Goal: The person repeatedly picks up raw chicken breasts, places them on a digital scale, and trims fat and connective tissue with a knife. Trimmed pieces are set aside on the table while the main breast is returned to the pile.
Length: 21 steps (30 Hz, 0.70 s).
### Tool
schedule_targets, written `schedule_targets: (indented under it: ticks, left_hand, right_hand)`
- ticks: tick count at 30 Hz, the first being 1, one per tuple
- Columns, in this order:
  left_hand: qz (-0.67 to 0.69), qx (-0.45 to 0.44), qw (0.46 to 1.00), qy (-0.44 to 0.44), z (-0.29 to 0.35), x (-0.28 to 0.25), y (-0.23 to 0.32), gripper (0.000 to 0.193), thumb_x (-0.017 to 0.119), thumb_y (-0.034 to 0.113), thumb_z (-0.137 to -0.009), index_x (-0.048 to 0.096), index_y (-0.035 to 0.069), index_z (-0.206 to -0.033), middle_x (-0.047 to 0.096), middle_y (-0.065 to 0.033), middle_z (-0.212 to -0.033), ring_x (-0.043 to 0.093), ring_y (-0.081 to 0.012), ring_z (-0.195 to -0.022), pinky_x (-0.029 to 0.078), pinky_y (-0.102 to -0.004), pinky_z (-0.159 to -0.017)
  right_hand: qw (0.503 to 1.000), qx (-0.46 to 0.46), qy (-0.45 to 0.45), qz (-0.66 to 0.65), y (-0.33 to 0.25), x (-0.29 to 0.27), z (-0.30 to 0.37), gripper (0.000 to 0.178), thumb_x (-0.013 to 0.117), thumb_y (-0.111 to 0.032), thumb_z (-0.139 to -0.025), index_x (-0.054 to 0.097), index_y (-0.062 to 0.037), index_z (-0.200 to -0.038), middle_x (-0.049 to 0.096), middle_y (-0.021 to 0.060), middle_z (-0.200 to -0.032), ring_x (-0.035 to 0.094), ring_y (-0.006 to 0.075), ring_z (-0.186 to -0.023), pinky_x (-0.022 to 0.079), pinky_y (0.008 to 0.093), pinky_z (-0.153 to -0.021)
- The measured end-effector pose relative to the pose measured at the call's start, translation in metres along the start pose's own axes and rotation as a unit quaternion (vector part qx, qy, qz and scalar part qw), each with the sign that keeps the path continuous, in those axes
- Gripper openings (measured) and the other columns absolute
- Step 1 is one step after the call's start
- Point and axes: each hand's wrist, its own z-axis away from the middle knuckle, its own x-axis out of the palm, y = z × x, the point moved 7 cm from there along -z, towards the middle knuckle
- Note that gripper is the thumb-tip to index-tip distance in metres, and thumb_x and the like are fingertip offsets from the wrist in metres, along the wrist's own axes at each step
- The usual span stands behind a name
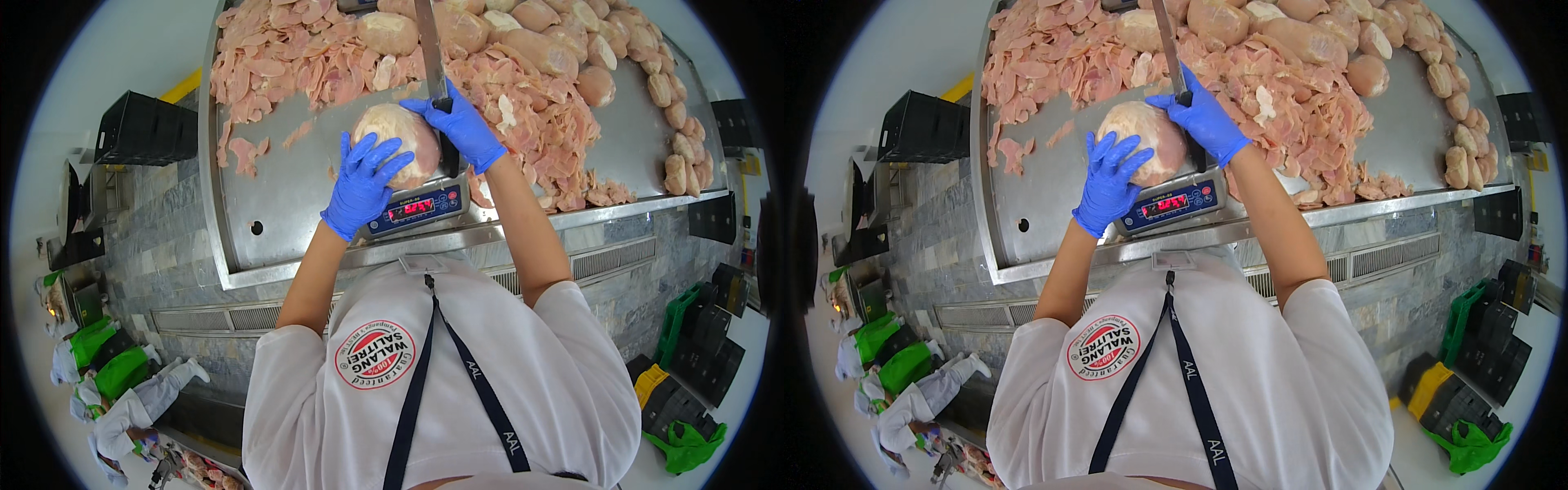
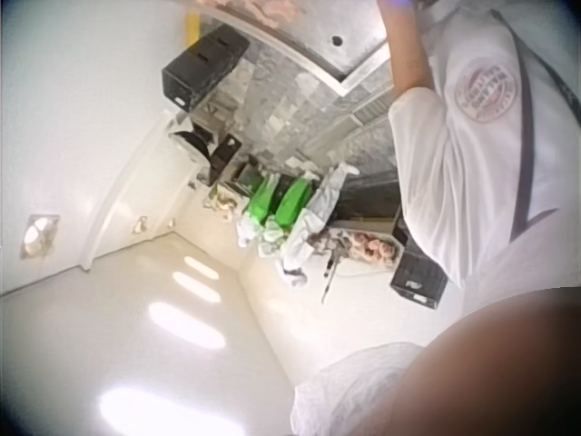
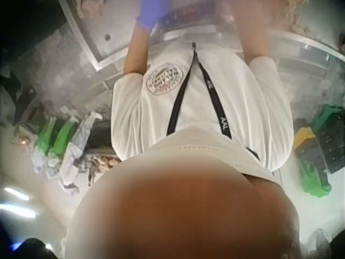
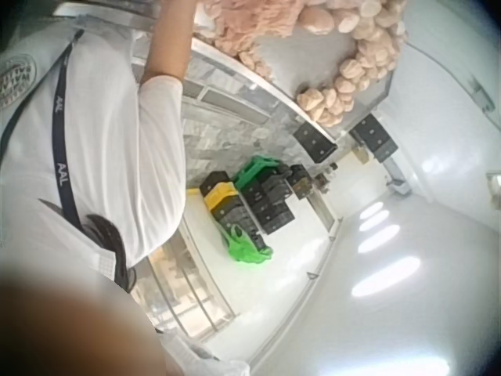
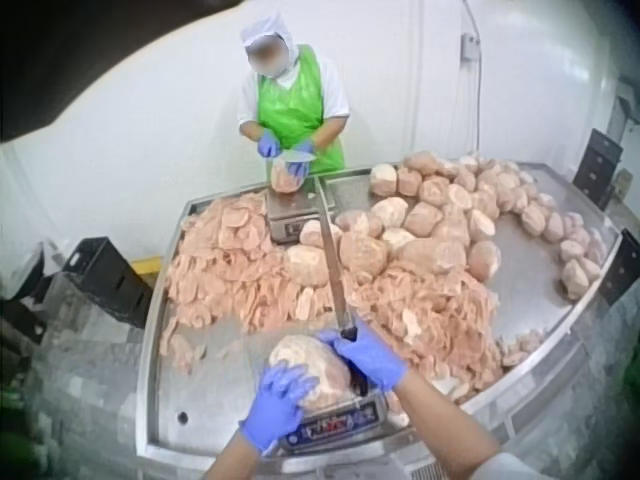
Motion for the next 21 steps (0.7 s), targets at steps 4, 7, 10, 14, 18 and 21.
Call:
schedule_targets:
  ticks: [4, 7, 10, 14, 18, 21]
  left_hand:
    - [0.08, -0.044, 0.996, 0.001, 0.011, -0.021, 0.007, 0.066, 0.069, 0.013, -0.077, 0.051, 0.02, -0.139, 0.039, -0.0094, -0.15, 0.03, -0.0401, -0.14, 0.016, -0.0622, -0.118]
    - [0.095, -0.121, 0.984, 0.091, 0.029, -0.057, -0.01, 0.062, 0.072, 0.015, -0.08, 0.05, 0.012, -0.139, 0.038, -0.0141, -0.15, 0.03, -0.0404, -0.141, 0.019, -0.0561, -0.118]
    - [0.023, -0.247, 0.957, 0.148, 0.049, -0.093, -0.047, 0.058, 0.071, 0.008, -0.084, 0.05, 0.01, -0.138, 0.042, -0.0117, -0.146, 0.037, -0.0323, -0.139, 0.028, -0.0482, -0.116]
    - [0.202, -0.348, 0.871, 0.281, 0.07, -0.105, -0.075, 0.048, 0.067, 0.003, -0.089, 0.052, 0.01, -0.134, 0.046, -0.0083, -0.141, 0.042, -0.0245, -0.135, 0.034, -0.0447, -0.112]
    - [0.228, -0.34, 0.863, 0.296, 0.055, -0.11, -0.065, 0.044, 0.067, 0.002, -0.09, 0.054, 0.01, -0.131, 0.047, -0.0067, -0.139, 0.044, -0.0223, -0.133, 0.037, -0.0427, -0.111]
    - [0.252, -0.309, 0.877, 0.269, 0.033, -0.11, -0.058, 0.043, 0.067, 0.003, -0.09, 0.054, 0.01, -0.13, 0.047, -0.0067, -0.14, 0.045, -0.0216, -0.132, 0.038, -0.0424, -0.111]
  right_hand:
    - [0.988, -0.009, 0.04, 0.148, -0.012, -0.029, 0.004, 0.082, 0.064, -0.011, -0.093, 0.016, -0.0154, -0.158, 0.071, 0.0145, -0.111, 0.067, 0.0189, -0.1, 0.05, 0.0338, -0.093]
    - [0.933, -0.008, 0.095, 0.348, -0.028, -0.06, 0.027, 0.08, 0.065, -0.019, -0.093, 0.018, -0.0211, -0.158, 0.071, 0.0179, -0.106, 0.069, 0.0266, -0.097, 0.051, 0.0376, -0.088]
    - [0.872, 0.012, 0.182, 0.453, -0.027, -0.083, 0.06, 0.077, 0.066, -0.029, -0.092, 0.024, -0.0214, -0.156, 0.07, 0.0234, -0.102, 0.067, 0.0398, -0.093, 0.052, 0.0451, -0.083]
    - [0.883, 0.061, 0.233, 0.403, 0.0, -0.1, 0.099, 0.075, 0.069, -0.03, -0.092, 0.029, -0.0184, -0.155, 0.067, 0.0152, -0.081, 0.066, 0.0256, -0.069, 0.053, 0.0382, -0.064]
    - [0.914, 0.078, 0.254, 0.308, 0.015, -0.095, 0.131, 0.074, 0.07, -0.03, -0.093, 0.03, -0.0175, -0.154, 0.059, 0.0076, -0.067, 0.056, 0.0131, -0.054, 0.048, 0.0306, -0.052]
    - [0.91, 0.091, 0.264, 0.307, 0.02, -0.096, 0.146, 0.073, 0.069, -0.031, -0.094, 0.03, -0.0177, -0.154, 0.06, 0.0065, -0.067, 0.056, 0.0138, -0.054, 0.049, 0.0309, -0.053]
